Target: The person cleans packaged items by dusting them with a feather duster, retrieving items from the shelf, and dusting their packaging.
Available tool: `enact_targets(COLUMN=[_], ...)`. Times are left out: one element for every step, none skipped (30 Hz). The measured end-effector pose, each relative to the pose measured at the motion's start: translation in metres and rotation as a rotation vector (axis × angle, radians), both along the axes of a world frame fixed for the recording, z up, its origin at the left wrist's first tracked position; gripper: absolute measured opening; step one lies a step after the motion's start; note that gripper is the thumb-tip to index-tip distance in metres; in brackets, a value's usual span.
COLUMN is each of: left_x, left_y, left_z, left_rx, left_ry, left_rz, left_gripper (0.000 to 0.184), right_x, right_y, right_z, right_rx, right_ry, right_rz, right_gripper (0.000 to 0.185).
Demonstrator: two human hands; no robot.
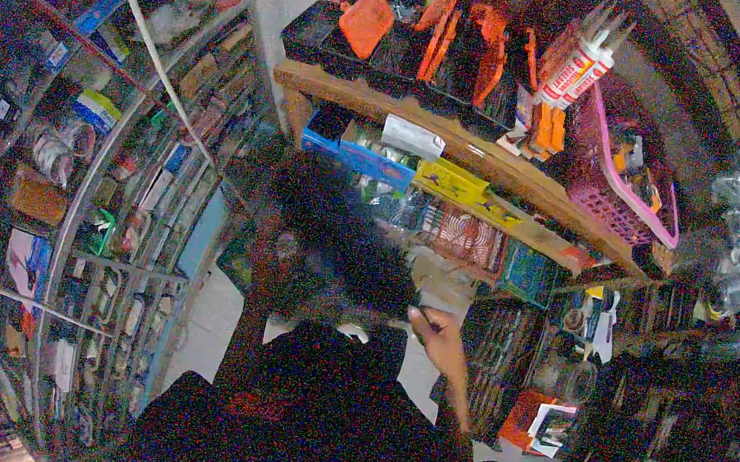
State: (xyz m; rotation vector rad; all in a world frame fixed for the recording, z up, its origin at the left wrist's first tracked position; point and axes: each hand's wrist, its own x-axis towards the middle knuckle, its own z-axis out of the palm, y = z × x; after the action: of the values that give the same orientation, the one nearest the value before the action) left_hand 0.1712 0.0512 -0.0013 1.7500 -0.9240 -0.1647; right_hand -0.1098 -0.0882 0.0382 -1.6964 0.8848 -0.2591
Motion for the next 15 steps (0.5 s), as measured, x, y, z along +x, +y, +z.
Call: enact_targets(left_x=[-0.001, -0.002, -0.001, 0.000, 0.002, 0.003, 0.004, 0.004, 0.004, 0.004, 0.005, 0.007, 0.010, 0.016, 0.021], left_y=[0.000, -0.002, -0.003, -0.002, 0.001, 0.002, 0.003, 0.004, 0.004, 0.004, 0.004, 0.005, 0.007, 0.010, 0.013], left_z=[-0.001, -0.002, -0.001, 0.000, 0.004, 0.006, 0.005, 0.005, 0.005, 0.005, 0.004, 0.001, -0.003, -0.007, -0.005], left_rx=[-0.063, -0.129, -0.196, -0.162, -0.128, -0.093, -0.112, -0.130, -0.146, -0.164, -0.156, -0.151, -0.143, -0.099, -0.060], left_ry=[-0.006, -0.012, -0.019, 0.084, 0.187, 0.291, 0.209, 0.128, 0.046, -0.035, -0.062, -0.089, -0.115, -0.199, -0.283], left_rz=[0.013, 0.027, 0.042, 0.016, -0.011, -0.038, -0.023, -0.008, 0.007, 0.020, 0.021, 0.023, 0.025, -0.010, -0.045], left_gripper=[0.045, 0.045, 0.046, 0.046, 0.046, 0.047, 0.045, 0.045, 0.044, 0.043, 0.044, 0.045, 0.046, 0.048, 0.051], right_x=[-0.001, -0.002, -0.001, -0.001, 0.000, 0.002, 0.005, 0.008, 0.010, 0.008, 0.004, 0.001, -0.001, -0.001, 0.000], right_y=[0.001, 0.001, 0.001, 0.002, 0.004, 0.006, 0.006, 0.006, 0.007, 0.006, 0.004, 0.001, 0.000, -0.001, -0.003], right_z=[-0.004, -0.010, -0.012, -0.011, -0.008, -0.006, -0.006, -0.008, -0.008, -0.008, -0.007, -0.004, 0.001, 0.000, -0.002], right_rx=[-0.033, -0.068, -0.105, -0.072, -0.039, -0.006, -0.054, -0.101, -0.147, -0.110, -0.076, -0.044, 0.039, -0.023, -0.084], right_ry=[-0.010, -0.020, -0.031, -0.024, -0.017, -0.010, -0.017, -0.025, -0.032, -0.014, 0.004, 0.022, 0.029, 0.022, 0.015], right_rz=[0.035, 0.072, 0.110, 0.121, 0.131, 0.141, 0.073, 0.005, -0.064, -0.001, 0.062, 0.126, 0.199, 0.143, 0.087], right_gripper=[0.044, 0.044, 0.044, 0.044, 0.044, 0.044, 0.044, 0.045, 0.045, 0.045, 0.044, 0.045, 0.044, 0.045, 0.045])
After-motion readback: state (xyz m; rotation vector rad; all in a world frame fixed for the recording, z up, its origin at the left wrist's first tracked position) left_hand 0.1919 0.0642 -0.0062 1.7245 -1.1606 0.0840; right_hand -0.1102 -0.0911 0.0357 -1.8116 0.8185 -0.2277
